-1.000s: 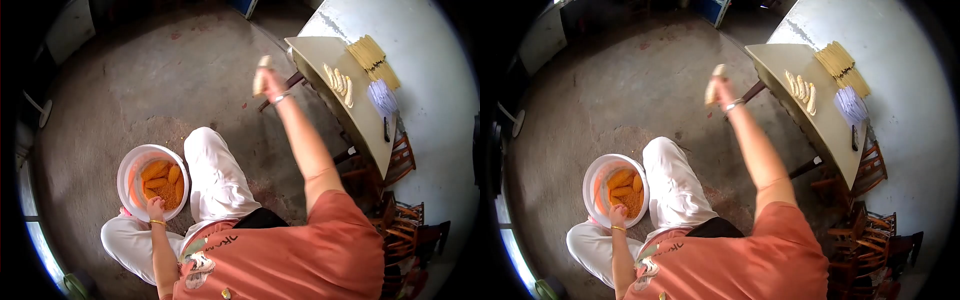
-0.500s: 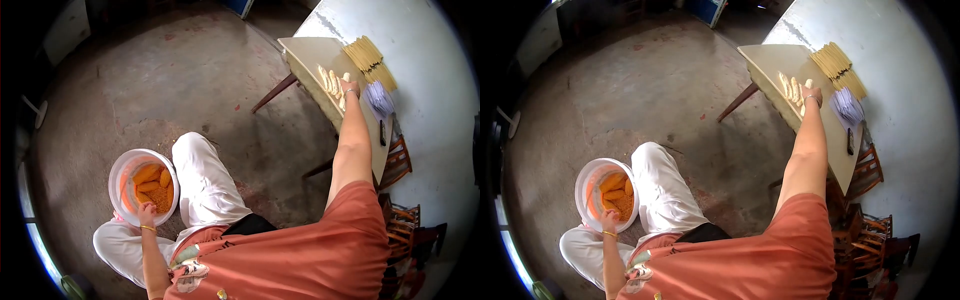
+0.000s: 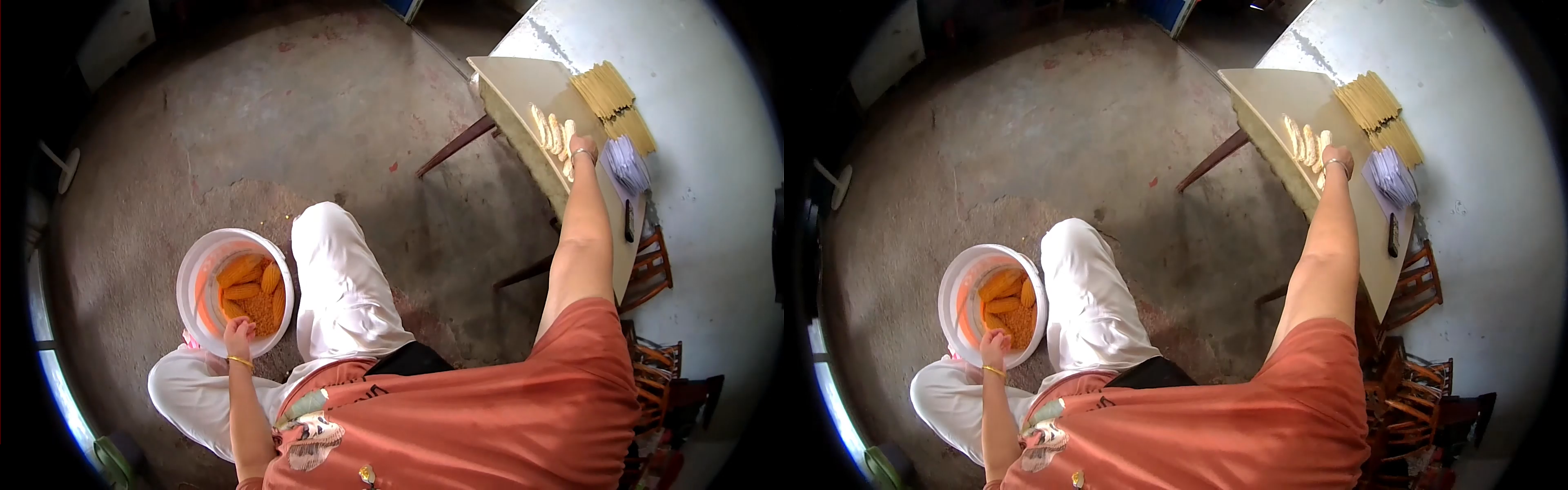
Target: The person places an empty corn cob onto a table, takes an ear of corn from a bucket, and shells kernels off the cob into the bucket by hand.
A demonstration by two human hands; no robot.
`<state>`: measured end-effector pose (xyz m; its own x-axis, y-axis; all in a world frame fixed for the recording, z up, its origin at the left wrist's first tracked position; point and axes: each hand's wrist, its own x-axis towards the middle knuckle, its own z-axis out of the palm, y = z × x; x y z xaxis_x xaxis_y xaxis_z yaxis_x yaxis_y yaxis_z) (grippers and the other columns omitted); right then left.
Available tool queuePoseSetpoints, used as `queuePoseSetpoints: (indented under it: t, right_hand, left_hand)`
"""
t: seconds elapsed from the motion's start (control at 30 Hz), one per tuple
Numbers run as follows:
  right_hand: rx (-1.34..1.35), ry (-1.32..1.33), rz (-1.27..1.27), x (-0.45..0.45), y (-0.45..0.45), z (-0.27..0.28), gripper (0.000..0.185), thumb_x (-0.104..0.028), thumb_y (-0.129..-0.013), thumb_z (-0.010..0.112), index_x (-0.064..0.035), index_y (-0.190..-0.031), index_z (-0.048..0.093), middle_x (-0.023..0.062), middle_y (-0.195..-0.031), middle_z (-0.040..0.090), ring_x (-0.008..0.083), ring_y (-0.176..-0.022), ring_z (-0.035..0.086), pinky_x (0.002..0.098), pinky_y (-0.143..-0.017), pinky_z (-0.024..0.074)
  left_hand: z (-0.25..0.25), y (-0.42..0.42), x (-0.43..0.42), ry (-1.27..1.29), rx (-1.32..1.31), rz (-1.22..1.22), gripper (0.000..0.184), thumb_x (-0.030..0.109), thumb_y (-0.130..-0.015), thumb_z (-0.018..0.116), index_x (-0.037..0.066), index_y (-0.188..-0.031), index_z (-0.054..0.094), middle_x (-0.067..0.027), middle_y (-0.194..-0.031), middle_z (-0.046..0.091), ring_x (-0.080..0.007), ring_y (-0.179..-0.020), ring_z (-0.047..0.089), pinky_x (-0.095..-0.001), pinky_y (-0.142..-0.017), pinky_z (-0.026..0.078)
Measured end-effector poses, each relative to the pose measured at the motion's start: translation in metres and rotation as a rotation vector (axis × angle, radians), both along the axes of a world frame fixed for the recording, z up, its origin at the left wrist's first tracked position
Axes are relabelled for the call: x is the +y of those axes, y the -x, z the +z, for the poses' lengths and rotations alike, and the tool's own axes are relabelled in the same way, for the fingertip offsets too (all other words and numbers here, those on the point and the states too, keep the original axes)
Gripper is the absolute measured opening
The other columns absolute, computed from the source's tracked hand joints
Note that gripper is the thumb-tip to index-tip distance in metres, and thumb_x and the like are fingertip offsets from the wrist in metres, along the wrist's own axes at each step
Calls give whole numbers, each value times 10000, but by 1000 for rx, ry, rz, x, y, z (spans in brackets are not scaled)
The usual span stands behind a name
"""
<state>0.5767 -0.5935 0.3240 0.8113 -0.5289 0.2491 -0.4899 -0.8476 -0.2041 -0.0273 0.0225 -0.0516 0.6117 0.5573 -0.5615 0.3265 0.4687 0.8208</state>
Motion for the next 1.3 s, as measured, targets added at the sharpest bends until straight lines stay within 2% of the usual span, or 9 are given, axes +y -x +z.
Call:
queuePoseSetpoints:
  t: [0.23,0.33,0.47,0.53,0.63,0.87,1.03,1.13,1.3]
  right_hand:
    - [-299,417,208,-52,-91,-13,261,-273,-761,583,-51,-830,702,181,-862,684,350,-815,658,481,-708,501]
    - [-363,238,454,22,-114,3,138,-139,-863,568,-54,-899,672,101,-1013,677,210,-836,638,344,-677,512]
    - [-298,-462,1147,184,-92,-18,302,-229,-882,593,-10,-1086,630,103,-1078,662,192,-869,649,303,-769,505]
    - [23,-642,1356,317,31,-28,298,-196,-926,560,-8,-1154,596,52,-1092,649,129,-873,636,239,-780,491]
    - [298,-336,1681,445,168,-61,264,-251,-896,596,-91,-1103,625,38,-966,670,115,-797,638,256,-734,497]
    - [1070,150,2186,599,361,-253,275,-275,-829,564,-105,-1031,642,135,-1032,655,278,-960,614,386,-842,474]
    - [1350,734,2015,624,439,-392,264,-223,-817,539,-128,-1040,644,152,-1093,639,328,-1003,600,386,-852,474]
    - [1525,374,1984,602,448,-440,301,-242,-808,553,-63,-1037,629,166,-1149,613,312,-1017,608,378,-862,482]
    - [1682,444,1919,569,448,-464,308,-256,-814,548,-56,-1038,622,179,-1123,615,315,-1000,609,383,-846,485]
  left_hand:
    - [19,-15,-10,-52,-2,30,125,126,-872,589,60,-974,618,-22,-852,607,-108,-671,562,-232,-558,458]
    - [12,-17,-10,-107,-14,50,126,122,-876,582,41,-958,633,-21,-779,609,-116,-666,584,-247,-573,465]
    - [20,-18,-12,-14,-11,104,152,-17,-819,483,12,-923,591,-54,-848,596,-142,-701,598,-251,-596,473]
    - [33,-22,-11,34,-1,145,202,-51,-800,443,6,-954,561,-69,-897,591,-157,-732,606,-263,-614,479]
    - [38,-22,-3,128,58,247,308,-12,-821,446,31,-1120,504,-81,-993,604,-192,-858,621,-310,-740,476]
    - [32,-23,-2,173,-12,460,316,-22,-807,457,10,-1120,486,-106,-988,605,-203,-857,622,-320,-703,490]
    - [18,-26,-4,113,-52,563,295,-73,-785,426,2,-1060,504,-97,-946,602,-179,-806,613,-287,-658,487]
    - [29,-29,-11,144,-62,596,266,-106,-794,394,-29,-1011,527,-94,-898,587,-158,-764,573,-276,-705,491]
    - [30,-37,-21,187,-84,571,248,-115,-799,385,-35,-976,538,-80,-873,585,-144,-778,554,-261,-722,484]
